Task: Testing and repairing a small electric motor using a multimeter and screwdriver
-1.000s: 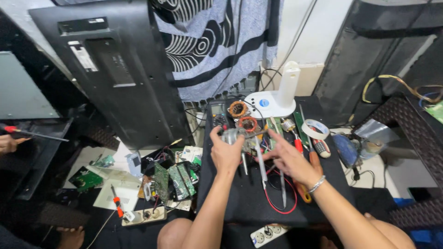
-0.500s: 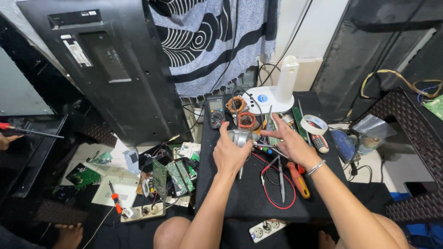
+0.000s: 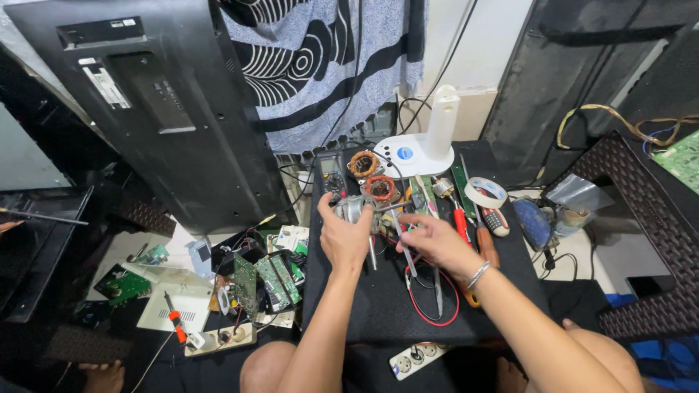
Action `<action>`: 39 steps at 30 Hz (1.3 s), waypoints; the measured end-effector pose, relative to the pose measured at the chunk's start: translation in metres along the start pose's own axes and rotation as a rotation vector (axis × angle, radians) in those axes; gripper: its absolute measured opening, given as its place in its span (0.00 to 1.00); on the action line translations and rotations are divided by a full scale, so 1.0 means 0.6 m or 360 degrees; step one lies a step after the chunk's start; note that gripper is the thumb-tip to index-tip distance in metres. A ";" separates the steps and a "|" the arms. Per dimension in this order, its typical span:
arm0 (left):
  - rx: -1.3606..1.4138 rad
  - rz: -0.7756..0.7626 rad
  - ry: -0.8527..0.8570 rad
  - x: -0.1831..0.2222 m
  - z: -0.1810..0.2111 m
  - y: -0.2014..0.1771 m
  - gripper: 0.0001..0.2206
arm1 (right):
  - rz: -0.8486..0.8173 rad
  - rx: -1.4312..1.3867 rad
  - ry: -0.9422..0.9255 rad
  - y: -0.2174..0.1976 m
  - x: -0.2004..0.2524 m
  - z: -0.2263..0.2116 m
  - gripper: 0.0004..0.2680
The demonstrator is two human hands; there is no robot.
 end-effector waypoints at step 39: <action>0.0360 0.0140 0.0503 0.026 0.043 0.001 0.42 | 0.0278 0.0221 0.0144 -0.098 -0.060 0.041 0.20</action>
Point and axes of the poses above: each hand's wrist, its own x-axis away from the middle knuckle, its own y-axis out of the palm, z = x × y, the point moved 10 cm from there along -x, towards the middle knuckle, and after that the axes turned 2 degrees about -y, right-handed, at the moved point
